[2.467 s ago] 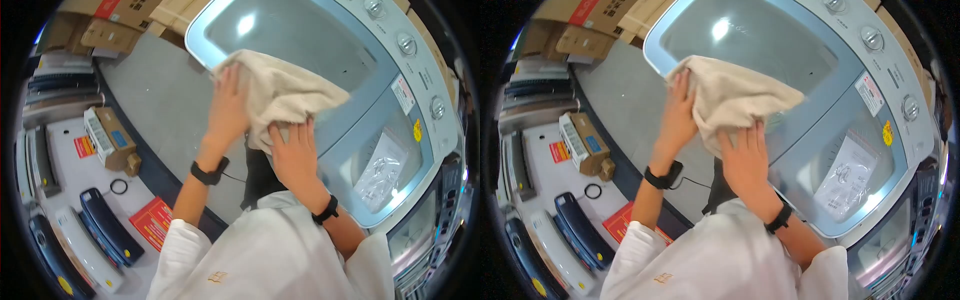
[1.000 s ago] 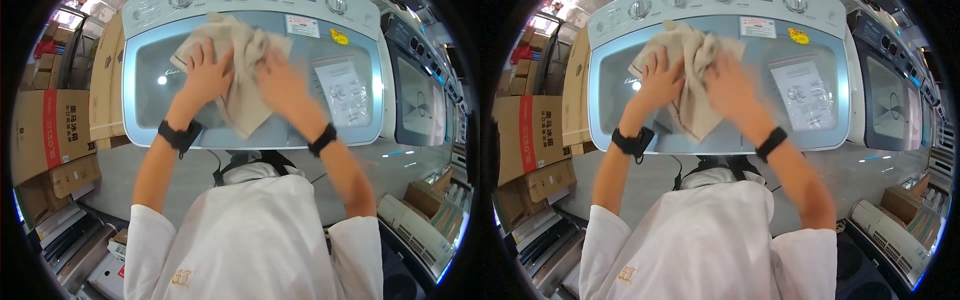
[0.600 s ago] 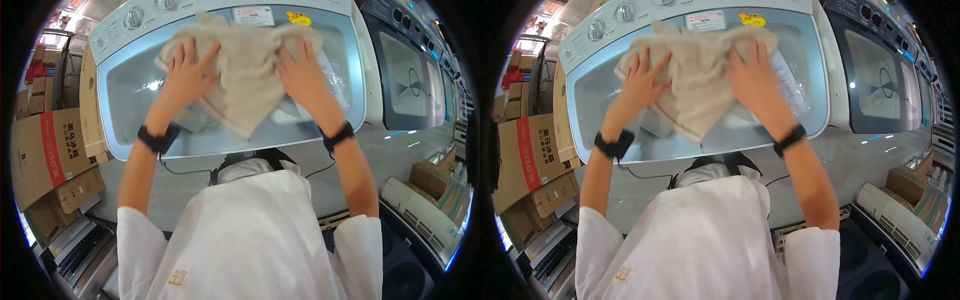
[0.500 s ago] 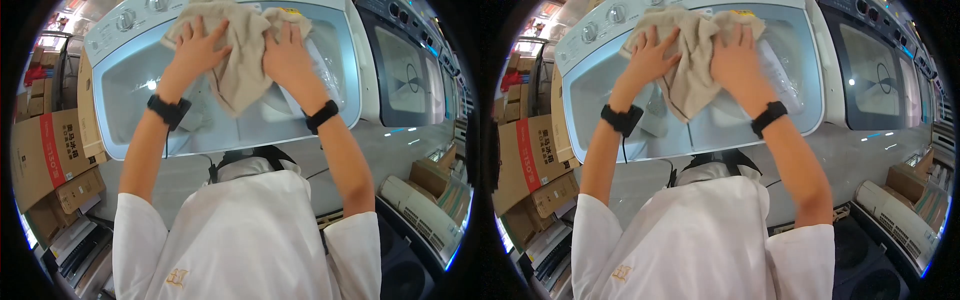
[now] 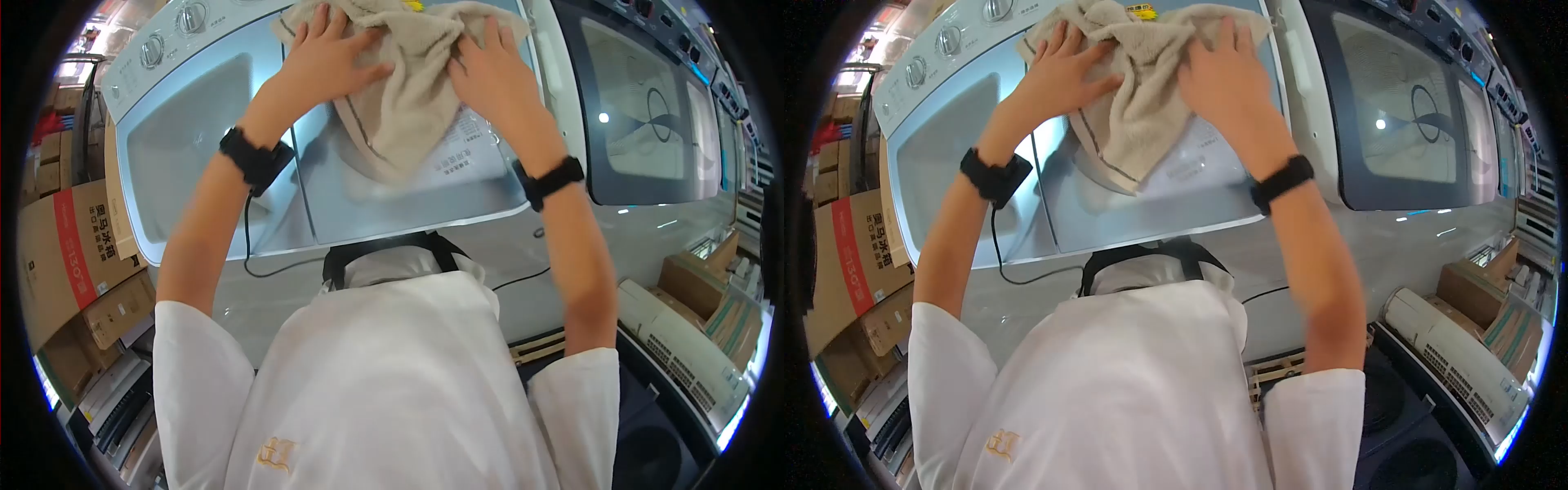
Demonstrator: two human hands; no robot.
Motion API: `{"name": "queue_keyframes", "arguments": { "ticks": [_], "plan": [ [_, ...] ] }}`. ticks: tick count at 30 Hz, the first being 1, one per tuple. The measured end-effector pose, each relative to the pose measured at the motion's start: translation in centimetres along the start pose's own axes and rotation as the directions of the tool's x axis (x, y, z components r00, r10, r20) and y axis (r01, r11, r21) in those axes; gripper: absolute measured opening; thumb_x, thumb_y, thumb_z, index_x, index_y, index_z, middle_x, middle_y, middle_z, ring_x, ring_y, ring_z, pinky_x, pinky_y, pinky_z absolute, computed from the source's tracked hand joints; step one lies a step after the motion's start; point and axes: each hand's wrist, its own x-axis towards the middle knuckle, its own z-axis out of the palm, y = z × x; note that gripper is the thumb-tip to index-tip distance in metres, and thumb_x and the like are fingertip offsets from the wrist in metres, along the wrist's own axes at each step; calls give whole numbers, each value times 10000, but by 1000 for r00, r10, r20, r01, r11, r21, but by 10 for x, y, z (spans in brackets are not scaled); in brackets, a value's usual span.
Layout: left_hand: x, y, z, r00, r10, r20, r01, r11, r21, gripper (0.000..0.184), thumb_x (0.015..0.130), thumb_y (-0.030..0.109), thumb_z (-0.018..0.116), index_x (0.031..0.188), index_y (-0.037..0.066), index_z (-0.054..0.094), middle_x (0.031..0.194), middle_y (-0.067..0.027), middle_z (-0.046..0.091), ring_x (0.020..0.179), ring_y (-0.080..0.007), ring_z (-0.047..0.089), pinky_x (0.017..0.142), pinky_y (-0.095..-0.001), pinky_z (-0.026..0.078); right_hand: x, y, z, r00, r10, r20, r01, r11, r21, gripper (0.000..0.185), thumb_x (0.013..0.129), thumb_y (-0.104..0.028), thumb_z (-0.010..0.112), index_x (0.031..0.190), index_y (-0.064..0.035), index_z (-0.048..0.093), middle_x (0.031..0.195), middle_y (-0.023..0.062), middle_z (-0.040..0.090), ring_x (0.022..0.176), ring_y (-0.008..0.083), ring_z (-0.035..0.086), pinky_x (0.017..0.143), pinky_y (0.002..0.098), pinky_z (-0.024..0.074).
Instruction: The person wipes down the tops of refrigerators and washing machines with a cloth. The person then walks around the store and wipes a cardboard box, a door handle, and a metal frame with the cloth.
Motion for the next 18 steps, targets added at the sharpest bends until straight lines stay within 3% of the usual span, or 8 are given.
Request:
{"name": "queue_keyframes", "arguments": {
  "ticks": [3, 6, 11, 16, 18],
  "plan": [
    [1, 15, -8, 998, -41, 43, 42, 999, -7, 712, 919, 583, 647, 1541, 274, 488, 1617, -262, 334, 1507, -531, 245, 1197, -653, 249, -3, -5, 4, 998, -62, 4, 62, 991, -123, 470, 891, -336, 682, 1297, -99, 674, 1469, 334, 483, 1341, 549, 473, 1076, 567, 469],
    [-28, 27, -11, 1000, 12, -21, -13, 997, -70, 703, 920, 581, 651, 1529, 263, 504, 1607, -271, 344, 1505, -529, 253, 1200, -651, 245, -52, -26, -33, 998, -19, 54, 13, 994, 107, 456, 884, -315, 688, 1293, -113, 682, 1490, 322, 462, 1362, 541, 453, 1071, 560, 475],
    [-85, 49, -16, 992, 99, -81, -109, 985, -130, 686, 910, 599, 662, 1495, 262, 542, 1601, -294, 344, 1507, -520, 258, 1195, -652, 252, -120, -20, -94, 937, 38, 348, -114, 973, 202, 524, 893, -293, 692, 1386, -129, 622, 1529, 314, 434, 1409, 492, 432, 1107, 527, 454],
    [-49, 44, -9, 988, 106, -116, -121, 984, -131, 673, 894, 555, 692, 1474, 239, 563, 1622, -270, 338, 1507, -517, 262, 1187, -648, 270, -71, 19, -54, 975, 103, 199, -118, 991, 66, 541, 912, -302, 678, 1401, -86, 600, 1505, 334, 461, 1414, 506, 420, 1152, 525, 400],
    [-38, 59, -17, 996, 36, -81, -45, 993, -111, 597, 981, 409, 569, 1482, 89, 516, 1563, -343, 375, 1459, -584, 295, 1195, -640, 266, -59, -1, -44, 984, 75, 160, -82, 996, 37, 526, 915, -289, 685, 1372, -39, 606, 1508, 349, 447, 1406, 535, 411, 1163, 533, 382]
  ]
}}
